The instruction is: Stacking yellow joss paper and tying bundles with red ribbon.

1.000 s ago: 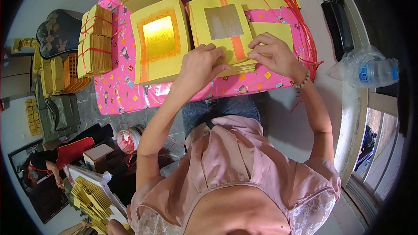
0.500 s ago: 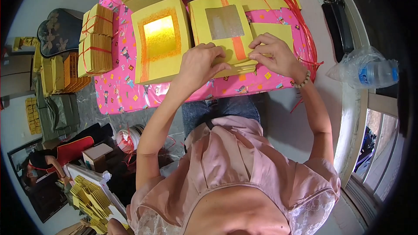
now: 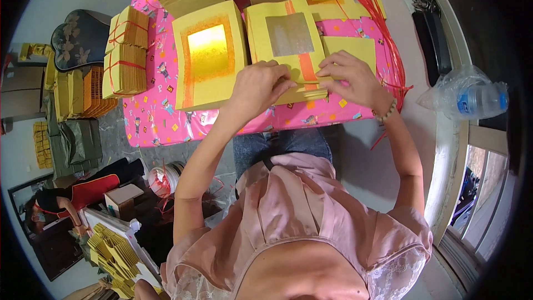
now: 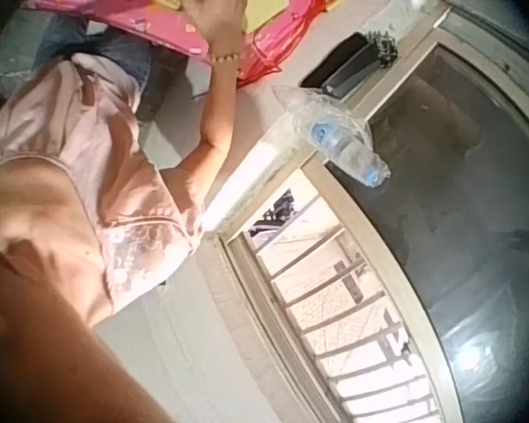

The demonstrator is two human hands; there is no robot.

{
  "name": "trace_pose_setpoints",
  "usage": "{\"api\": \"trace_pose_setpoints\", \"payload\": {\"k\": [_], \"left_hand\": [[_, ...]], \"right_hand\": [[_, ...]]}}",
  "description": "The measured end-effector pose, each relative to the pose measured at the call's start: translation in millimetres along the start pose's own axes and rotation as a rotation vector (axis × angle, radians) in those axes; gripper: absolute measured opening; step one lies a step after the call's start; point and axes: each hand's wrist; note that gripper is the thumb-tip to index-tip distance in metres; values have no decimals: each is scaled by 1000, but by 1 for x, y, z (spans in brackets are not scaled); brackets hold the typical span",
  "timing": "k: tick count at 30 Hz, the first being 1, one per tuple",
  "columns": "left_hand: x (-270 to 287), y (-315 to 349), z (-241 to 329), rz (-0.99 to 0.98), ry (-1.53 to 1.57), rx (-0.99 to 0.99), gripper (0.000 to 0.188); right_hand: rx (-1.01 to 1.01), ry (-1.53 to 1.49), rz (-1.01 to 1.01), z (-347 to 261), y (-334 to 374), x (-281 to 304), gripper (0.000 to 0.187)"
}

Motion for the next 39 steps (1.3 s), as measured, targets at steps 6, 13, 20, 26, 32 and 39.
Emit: {"api": "trace_pose_setpoints", "payload": {"k": [6, 13, 20, 26, 32, 39], "left_hand": [[5, -2, 9, 13, -22, 27, 20], [15, -12, 17, 257, -29, -54, 38], [1, -18, 16, 262, -289, -197, 66], [-13, -36, -7, 145, -365, -137, 79], [-34, -52, -46, 86, -346, -147, 87], [-38, -56, -54, 58, -333, -145, 89]], "right_hand": [[117, 207, 31, 1, -3, -7, 20], [-37, -59, 88, 23, -43, 1, 19], [-246, -115, -24, 47, -104, 17, 26], [-182, -64, 5, 87, -134, 2, 27], [-66, 233, 20, 107, -148, -12, 27], [-73, 237, -29, 102, -171, -41, 28]]}}
Point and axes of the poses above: each hand's wrist, its own y-axis away from the middle knuckle, its own x-axis out of the back of the hand, z = x × y, and after that the axes turned 5 degrees about z, right-handed
